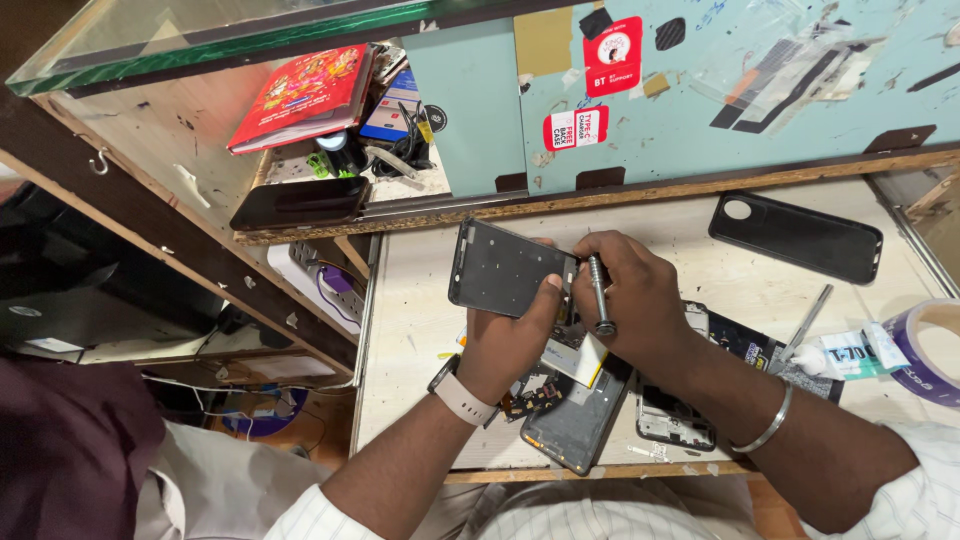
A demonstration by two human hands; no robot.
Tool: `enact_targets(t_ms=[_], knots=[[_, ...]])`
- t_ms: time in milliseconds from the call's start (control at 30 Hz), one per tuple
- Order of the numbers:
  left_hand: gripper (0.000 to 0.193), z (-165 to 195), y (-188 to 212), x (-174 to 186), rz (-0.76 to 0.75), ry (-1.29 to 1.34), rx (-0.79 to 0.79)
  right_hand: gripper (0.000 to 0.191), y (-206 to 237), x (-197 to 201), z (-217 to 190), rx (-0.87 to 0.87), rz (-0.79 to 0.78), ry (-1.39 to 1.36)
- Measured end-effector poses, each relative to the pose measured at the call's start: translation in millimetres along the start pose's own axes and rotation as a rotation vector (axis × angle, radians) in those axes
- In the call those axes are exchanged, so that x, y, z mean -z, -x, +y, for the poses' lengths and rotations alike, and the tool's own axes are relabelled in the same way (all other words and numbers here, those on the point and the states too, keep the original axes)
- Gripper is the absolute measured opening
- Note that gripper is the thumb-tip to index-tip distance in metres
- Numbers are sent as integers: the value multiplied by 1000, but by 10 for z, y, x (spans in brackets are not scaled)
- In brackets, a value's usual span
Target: The person uses a screwdriver to remove screws from the back of a disassembled mobile phone. They repeatedly loosen and remove screws from different locations on the phone's back cover while holding the device with the other hand.
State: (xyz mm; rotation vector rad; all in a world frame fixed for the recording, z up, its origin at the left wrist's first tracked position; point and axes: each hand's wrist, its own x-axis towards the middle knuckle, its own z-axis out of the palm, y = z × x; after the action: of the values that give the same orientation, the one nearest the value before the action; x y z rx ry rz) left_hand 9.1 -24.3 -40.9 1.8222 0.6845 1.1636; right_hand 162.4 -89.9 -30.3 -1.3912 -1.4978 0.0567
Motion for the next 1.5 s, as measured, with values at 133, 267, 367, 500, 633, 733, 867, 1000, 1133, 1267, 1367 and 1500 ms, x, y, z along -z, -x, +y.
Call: enact_targets(t_ms=[133, 267, 367, 500, 633, 733, 867, 1000, 1133, 1267, 1367, 1500], knots=[[34, -7, -25, 35, -6, 1, -1, 20, -18, -29, 24, -29, 11, -17], [34, -25, -49, 49, -4, 15, -23, 19, -47, -50, 36, -15, 14, -15], [34, -33, -51, 49, -1, -32, -62, 18, -48, -52, 33, -22, 1, -28], [35, -56, -43, 47, -37, -56, -5, 21, -34, -50, 46, -62, -15, -42], [36, -97, -47, 33, -25, -5, -17, 27, -39, -21, 77, -5, -30, -41], [37, -120, -101, 73, -11, 188, 50, 23, -63, 8, 70, 10, -5, -29], [40, -135, -235, 297, 5, 491, 362, 16, -100, 96, 11, -176, 14, -117], [35, -153, -327, 473, -28, 892, 272, 27, -110, 181, -58, -67, -24, -112], [35, -178, -308, 469, -34, 755, 235, 15, -39, 152, -157, 155, -77, -13], [38, -210, -279, 415, -23, 717, 225, 20, -19, 186, -206, 246, -92, -81], [38, -218, -295, 366, -16, 700, 196, 21, -35, 222, -196, 251, -112, -124], [40, -183, -303, 341, -8, 669, 213, 22, -56, 221, -156, 284, -129, -174]])
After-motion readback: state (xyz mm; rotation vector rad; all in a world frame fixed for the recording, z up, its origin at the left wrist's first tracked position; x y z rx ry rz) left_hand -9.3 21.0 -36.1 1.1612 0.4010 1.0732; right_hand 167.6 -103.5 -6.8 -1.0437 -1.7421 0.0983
